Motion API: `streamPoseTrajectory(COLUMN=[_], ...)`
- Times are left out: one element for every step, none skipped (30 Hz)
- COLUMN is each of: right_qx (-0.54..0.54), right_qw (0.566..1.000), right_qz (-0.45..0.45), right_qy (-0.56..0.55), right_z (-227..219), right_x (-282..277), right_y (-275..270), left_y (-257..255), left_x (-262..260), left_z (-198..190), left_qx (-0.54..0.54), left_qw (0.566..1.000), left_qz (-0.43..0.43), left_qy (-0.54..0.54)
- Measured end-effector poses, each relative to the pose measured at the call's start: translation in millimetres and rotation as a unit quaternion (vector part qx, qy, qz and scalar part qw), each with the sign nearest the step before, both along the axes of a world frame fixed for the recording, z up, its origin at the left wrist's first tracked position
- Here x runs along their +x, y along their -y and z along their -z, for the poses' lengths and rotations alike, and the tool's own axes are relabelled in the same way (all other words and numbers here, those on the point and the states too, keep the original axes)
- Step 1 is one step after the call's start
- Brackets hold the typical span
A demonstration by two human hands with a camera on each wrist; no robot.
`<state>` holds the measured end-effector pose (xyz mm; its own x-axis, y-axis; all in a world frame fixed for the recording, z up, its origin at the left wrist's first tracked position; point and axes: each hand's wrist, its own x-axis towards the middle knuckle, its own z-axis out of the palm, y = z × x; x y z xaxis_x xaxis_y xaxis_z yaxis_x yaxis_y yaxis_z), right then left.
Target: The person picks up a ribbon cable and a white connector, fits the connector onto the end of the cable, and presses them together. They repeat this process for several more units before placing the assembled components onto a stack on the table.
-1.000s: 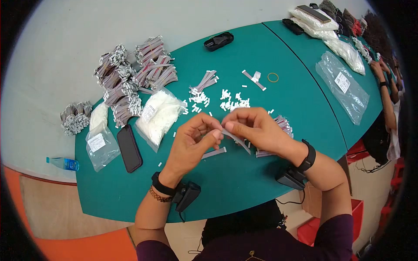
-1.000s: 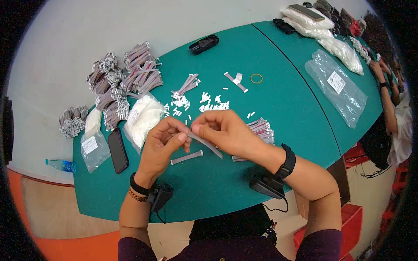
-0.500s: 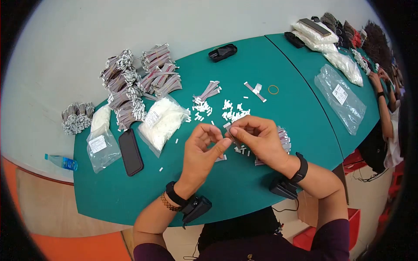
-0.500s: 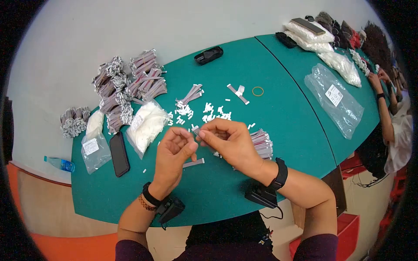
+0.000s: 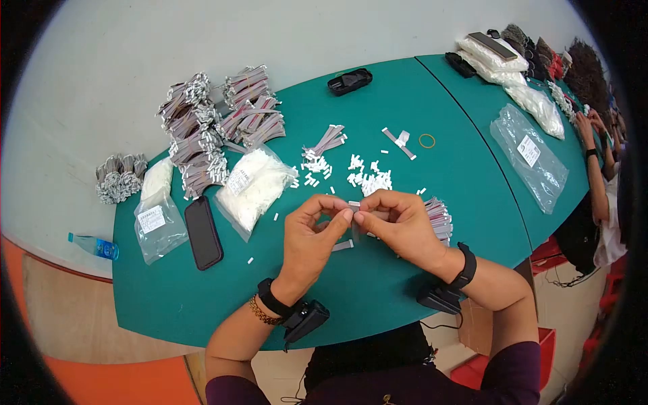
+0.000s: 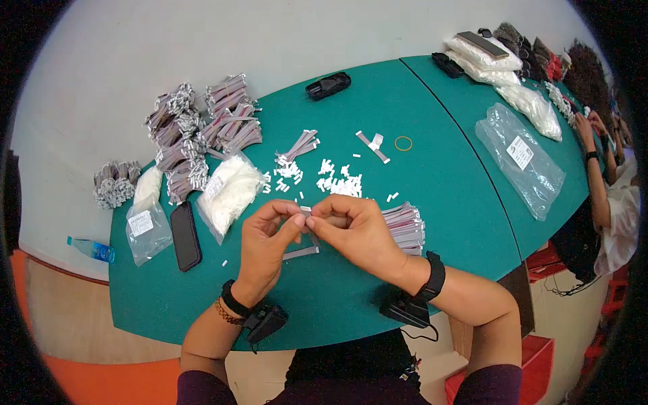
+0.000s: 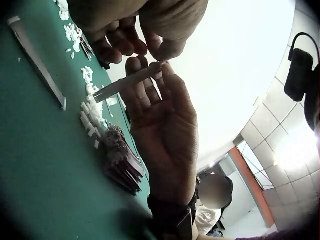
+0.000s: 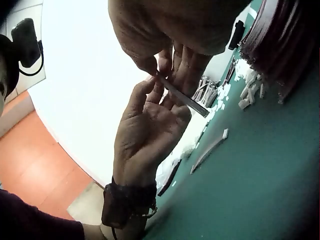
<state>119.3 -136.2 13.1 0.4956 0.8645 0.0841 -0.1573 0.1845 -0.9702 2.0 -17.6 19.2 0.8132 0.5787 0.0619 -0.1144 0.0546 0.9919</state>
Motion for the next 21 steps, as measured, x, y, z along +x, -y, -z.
streamPoseTrajectory(right_qx=[-0.003, -0.006, -0.007, -0.008, -0.009, -0.014, -0.019, -0.024, -0.029, -0.035, -0.041, -0.048, -0.055, -0.062, -0.059, -0.055, -0.052, -0.053, -0.055, -0.058, -0.057], right_qw=[1.000, 1.000, 1.000, 0.999, 0.998, 0.998, 0.997, 0.996, 0.996, 0.995, 0.993, 0.995, 0.996, 0.997, 0.998, 0.998, 0.997, 0.996, 0.995, 0.994, 0.994], right_qz=[-0.004, -0.008, 0.004, 0.015, 0.026, 0.030, 0.034, 0.038, 0.026, 0.014, 0.002, -0.004, -0.009, -0.015, -0.021, -0.027, -0.033, -0.034, -0.035, -0.036, -0.036], right_qy=[-0.005, -0.010, 0.012, 0.034, 0.055, 0.062, 0.068, 0.074, 0.086, 0.098, 0.109, 0.090, 0.072, 0.054, 0.019, -0.015, -0.049, -0.061, -0.072, -0.084, -0.081], right_z=[-1.8, -3.2, -4.0, -4.5, -5.0, -7.1, -10.3, -11.9, -10.0, -6.5, -4.4, -5.2, -7.3, -8.5, -8.0, -7.1, -6.3, -6.3, -6.7, -6.8, -6.5], right_x=[0.8, 2.1, 4.5, 7.5, 9.8, 10.6, 10.7, 10.7, 11.6, 12.9, 13.5, 13.7, 14.2, 14.8, 15.4, 16.1, 16.3, 15.8, 15.2, 14.5, 14.3], right_y=[-0.4, -1.4, -2.0, -2.2, -2.6, -3.0, -2.9, -2.7, -2.2, -1.7, -1.3, -1.0, -0.7, -0.8, -1.3, -2.0, -2.5, -2.8, -2.8, -2.8, -3.0], left_y=[0.3, -0.1, -0.8, -1.4, -1.9, -2.4, -2.5, -2.1, -1.9, -1.7, -1.4, -1.4, -1.5, -2.1, -2.9, -3.5, -3.8, -3.9, -3.9, -4.0, -4.3], left_x=[0.0, -0.2, -0.6, -0.6, 0.1, 1.0, 1.4, 1.3, 1.0, 0.6, -0.1, -0.9, -1.3, -1.3, -1.3, -1.0, -0.9, -0.8, -0.8, -1.2, -1.7], left_z=[-1.8, -3.7, -5.9, -6.8, -6.3, -5.4, -4.5, -4.1, -4.0, -3.8, -4.6, -6.0, -6.7, -6.1, -5.3, -4.8, -4.8, -5.0, -5.1, -5.2, -5.5], left_qx=[0.006, 0.009, 0.012, 0.015, 0.029, 0.043, 0.057, 0.063, 0.069, 0.075, 0.077, 0.080, 0.082, 0.079, 0.076, 0.073, 0.070, 0.067, 0.064, 0.056, 0.049], left_qw=[1.000, 1.000, 1.000, 1.000, 0.999, 0.999, 0.998, 0.998, 0.997, 0.997, 0.997, 0.996, 0.996, 0.996, 0.997, 0.997, 0.997, 0.998, 0.998, 0.998, 0.999], left_qz=[-0.002, 0.002, 0.007, 0.012, 0.012, 0.012, 0.012, 0.016, 0.022, 0.027, 0.028, 0.029, 0.030, 0.027, 0.024, 0.021, 0.018, 0.015, 0.012, 0.007, 0.001], left_qy=[0.001, 0.004, 0.006, 0.008, 0.007, 0.007, 0.006, 0.005, 0.004, 0.003, -0.008, -0.019, -0.030, -0.020, -0.010, 0.000, 0.007, 0.013, 0.020, 0.015, 0.010])
